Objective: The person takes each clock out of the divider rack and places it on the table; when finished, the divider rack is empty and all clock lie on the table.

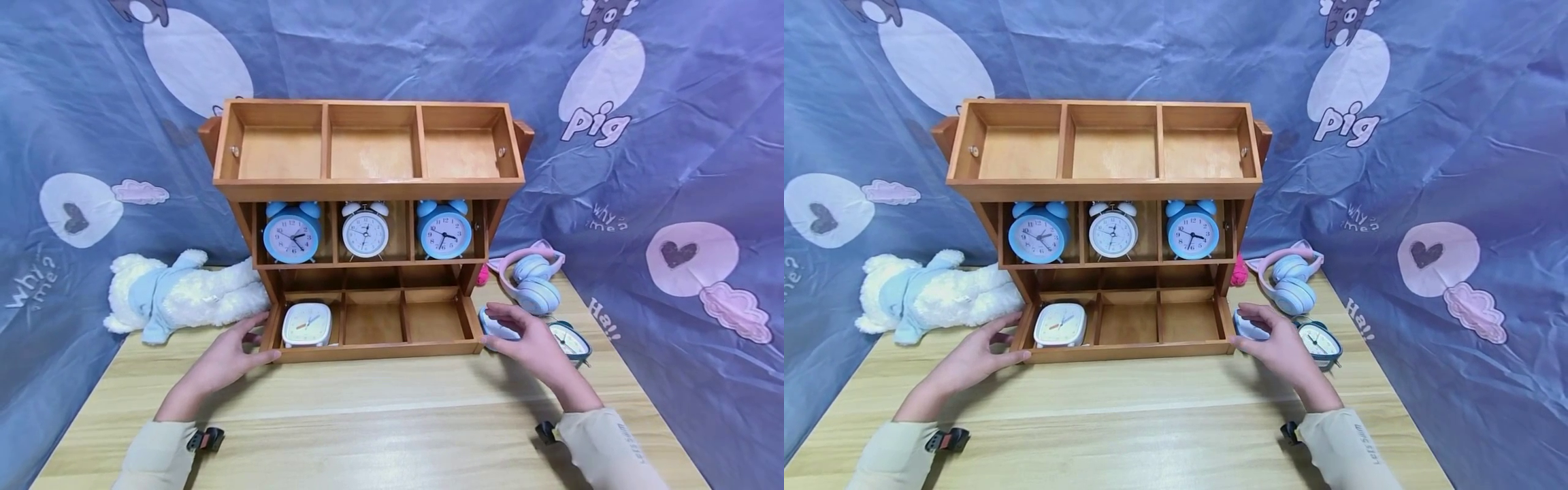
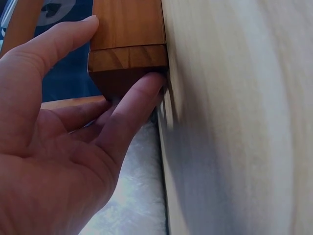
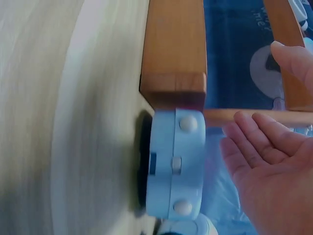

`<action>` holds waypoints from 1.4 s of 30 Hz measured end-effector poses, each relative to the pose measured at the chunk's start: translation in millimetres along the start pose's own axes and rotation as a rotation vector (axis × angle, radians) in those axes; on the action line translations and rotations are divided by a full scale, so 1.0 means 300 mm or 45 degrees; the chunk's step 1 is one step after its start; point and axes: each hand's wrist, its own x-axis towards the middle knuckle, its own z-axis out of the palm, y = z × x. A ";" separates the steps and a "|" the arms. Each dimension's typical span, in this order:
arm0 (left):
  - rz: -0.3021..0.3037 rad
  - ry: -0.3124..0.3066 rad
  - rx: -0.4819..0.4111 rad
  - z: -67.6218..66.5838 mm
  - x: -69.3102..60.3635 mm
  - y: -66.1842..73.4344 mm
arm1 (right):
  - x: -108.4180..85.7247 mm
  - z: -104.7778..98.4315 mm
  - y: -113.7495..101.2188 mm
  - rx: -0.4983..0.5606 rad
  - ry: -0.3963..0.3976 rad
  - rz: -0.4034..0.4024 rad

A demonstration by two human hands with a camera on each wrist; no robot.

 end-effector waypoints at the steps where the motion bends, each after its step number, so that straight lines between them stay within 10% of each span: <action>1: 0.001 0.000 0.003 -0.002 -0.002 0.000 | 0.003 0.007 -0.001 0.000 -0.004 0.000; 42: 0.000 -0.017 -0.009 -0.009 0.000 -0.003 | 0.151 0.292 -0.190 0.072 -0.148 -0.048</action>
